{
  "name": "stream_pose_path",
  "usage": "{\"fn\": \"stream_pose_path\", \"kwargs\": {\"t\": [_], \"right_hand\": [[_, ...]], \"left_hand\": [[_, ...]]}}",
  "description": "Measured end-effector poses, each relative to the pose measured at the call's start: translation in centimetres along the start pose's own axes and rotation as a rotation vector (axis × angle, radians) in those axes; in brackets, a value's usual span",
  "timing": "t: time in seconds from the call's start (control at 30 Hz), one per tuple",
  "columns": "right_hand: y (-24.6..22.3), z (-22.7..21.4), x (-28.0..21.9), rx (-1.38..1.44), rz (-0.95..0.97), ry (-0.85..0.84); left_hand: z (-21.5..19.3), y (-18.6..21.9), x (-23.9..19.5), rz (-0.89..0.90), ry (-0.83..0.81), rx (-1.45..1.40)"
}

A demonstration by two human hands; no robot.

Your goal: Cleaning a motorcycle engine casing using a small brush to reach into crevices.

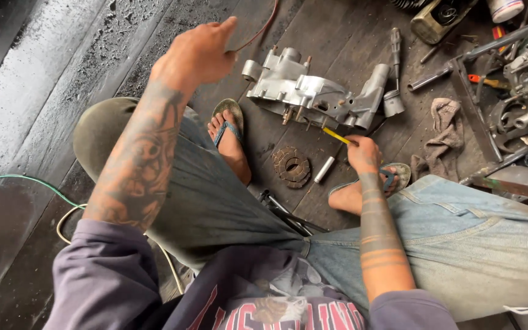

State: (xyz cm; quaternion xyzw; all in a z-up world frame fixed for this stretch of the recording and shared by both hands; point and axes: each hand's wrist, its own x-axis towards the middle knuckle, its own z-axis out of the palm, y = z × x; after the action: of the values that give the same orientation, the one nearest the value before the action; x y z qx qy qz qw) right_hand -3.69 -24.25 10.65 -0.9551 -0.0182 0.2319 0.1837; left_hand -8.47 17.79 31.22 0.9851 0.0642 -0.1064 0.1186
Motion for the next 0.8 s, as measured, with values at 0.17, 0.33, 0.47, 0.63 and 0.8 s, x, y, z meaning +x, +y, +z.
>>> {"fn": "stream_pose_path", "kwargs": {"t": [0.17, 0.33, 0.47, 0.63, 0.8], "right_hand": [[-3.1, 1.5, -0.5, 0.156, -0.255, -0.096], [1.8, 1.7, 0.4, 0.122, -0.082, -0.098], [-2.3, -0.5, -0.4, 0.194, -0.1, -0.144], [-2.4, 0.9, -0.2, 0.04, -0.12, -0.008], [-2.6, 0.5, -0.1, 0.141, -0.12, -0.023]], "left_hand": [[0.2, 3.5, -0.5, 0.088, 0.118, -0.037], [1.5, 5.2, -0.5, 0.076, 0.033, -0.177], [1.8, 5.2, 0.4, 0.058, 0.043, -0.075], [1.6, 5.5, 0.0, 0.042, -0.008, -0.091], [2.4, 6.1, 0.3, 0.082, -0.029, -0.096]]}}
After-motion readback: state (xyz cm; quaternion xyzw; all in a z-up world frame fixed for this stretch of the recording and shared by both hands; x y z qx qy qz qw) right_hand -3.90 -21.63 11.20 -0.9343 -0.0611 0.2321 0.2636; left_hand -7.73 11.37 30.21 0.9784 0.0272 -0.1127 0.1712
